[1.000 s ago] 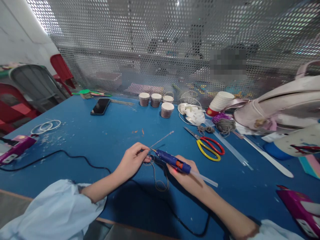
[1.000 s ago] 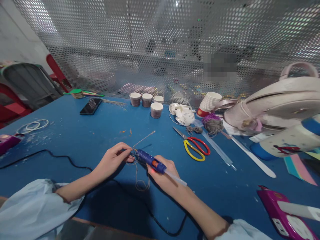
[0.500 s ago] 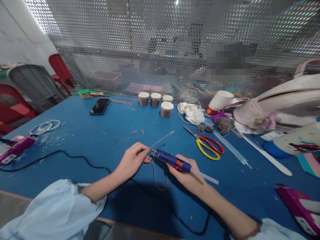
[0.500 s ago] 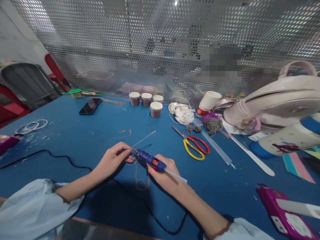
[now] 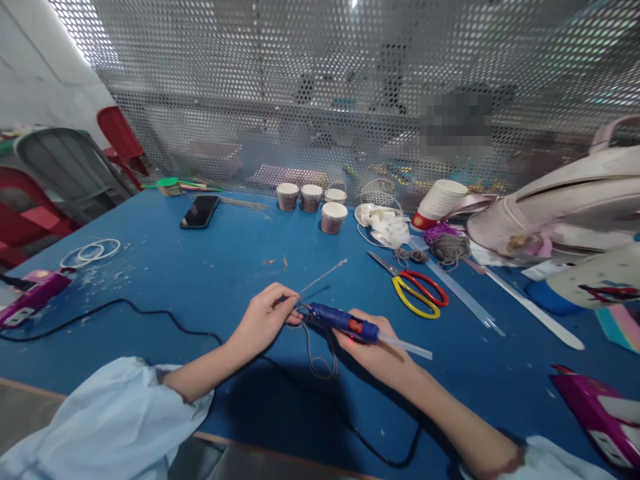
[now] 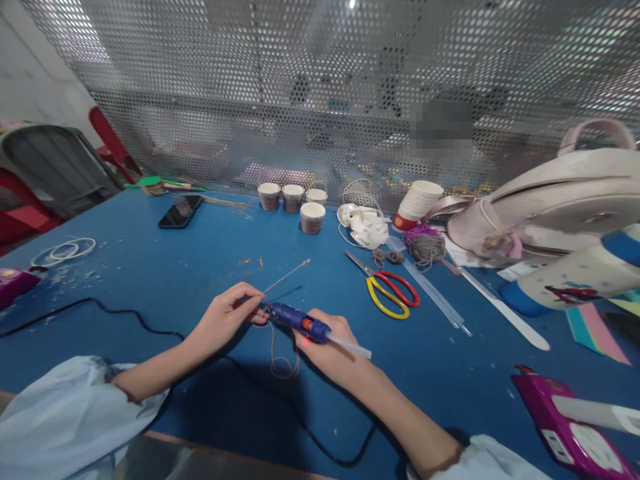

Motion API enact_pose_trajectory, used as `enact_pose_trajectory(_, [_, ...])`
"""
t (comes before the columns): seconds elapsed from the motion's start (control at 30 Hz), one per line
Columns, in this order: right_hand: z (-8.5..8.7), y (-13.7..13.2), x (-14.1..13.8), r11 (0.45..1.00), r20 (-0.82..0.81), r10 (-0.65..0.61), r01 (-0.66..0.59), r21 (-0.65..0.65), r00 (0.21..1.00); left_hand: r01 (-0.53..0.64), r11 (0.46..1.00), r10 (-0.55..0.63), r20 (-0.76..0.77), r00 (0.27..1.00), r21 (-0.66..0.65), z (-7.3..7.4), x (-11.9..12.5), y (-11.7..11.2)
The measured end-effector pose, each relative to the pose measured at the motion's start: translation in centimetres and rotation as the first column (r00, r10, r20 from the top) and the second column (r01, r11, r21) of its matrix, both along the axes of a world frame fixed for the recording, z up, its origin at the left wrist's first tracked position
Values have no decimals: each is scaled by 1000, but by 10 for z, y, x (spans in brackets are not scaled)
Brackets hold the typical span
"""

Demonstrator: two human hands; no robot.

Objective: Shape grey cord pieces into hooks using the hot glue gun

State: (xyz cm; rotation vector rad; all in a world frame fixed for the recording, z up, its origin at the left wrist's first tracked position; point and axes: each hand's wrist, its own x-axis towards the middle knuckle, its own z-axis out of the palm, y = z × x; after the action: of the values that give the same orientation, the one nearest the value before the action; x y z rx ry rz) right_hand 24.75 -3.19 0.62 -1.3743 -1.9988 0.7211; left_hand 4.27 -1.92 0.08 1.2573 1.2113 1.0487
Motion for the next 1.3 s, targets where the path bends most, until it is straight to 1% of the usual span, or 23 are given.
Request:
enact_pose_trajectory(0.07, [0, 0, 1, 999, 46, 38, -37, -23, 998, -5, 1000, 5, -2, 1000, 8, 0, 0, 0])
enact_pose_trajectory(0.1, [0, 0, 1, 999, 53, 38, -37, -26, 998, -6, 1000, 6, -1, 1000, 9, 0, 0, 0])
enact_pose_trajectory(0.3, [2, 0, 1, 995, -30, -91, 91, 27, 995, 4, 1000, -4, 13, 1000, -22, 0, 2, 0])
enact_pose_trajectory(0.37, [3, 0, 1, 997, 0, -72, 72, -1, 997, 1, 1000, 0, 19, 1000, -30, 1, 2, 0])
enact_pose_trajectory(0.47, [3, 0, 3, 997, 91, 24, -17, -77, 996, -9, 1000, 10, 18, 1000, -25, 2, 2, -1])
enact_pose_trajectory(0.53, [4, 0, 3, 995, 114, 53, -43, -86, 992, -14, 1000, 15, 19, 1000, -20, 3, 2, -1])
enact_pose_trajectory(0.67, [5, 0, 1, 999, 56, -20, 22, -41, 998, -15, 999, 17, 38, 999, -41, 3, 2, 0])
enact_pose_trajectory(0.77, [6, 1, 1, 997, 18, -71, 72, -38, 997, -5, 999, 7, 38, 999, -37, 2, 2, 0])
enact_pose_trajectory(0.83, [7, 1, 2, 996, 23, -59, 60, -68, 998, -5, 999, 6, 31, 1000, -34, 1, 2, 1])
enact_pose_trajectory(0.97, [9, 0, 2, 991, 55, 11, -4, -131, 998, -18, 999, 18, 17, 1000, -33, 2, 2, 0])
enact_pose_trajectory(1.03, [9, 0, 2, 992, 56, 11, -4, -126, 998, -17, 999, 18, 20, 1000, -31, 3, 2, -1])
enact_pose_trajectory(1.2, [8, 1, 0, 996, 17, -78, 79, -43, 997, -5, 999, 6, 29, 1000, -39, 3, 2, -1])
enact_pose_trajectory(1.3, [6, 1, 2, 996, 39, -39, 42, -80, 999, -5, 999, 6, 30, 1000, -40, 2, 3, 0])
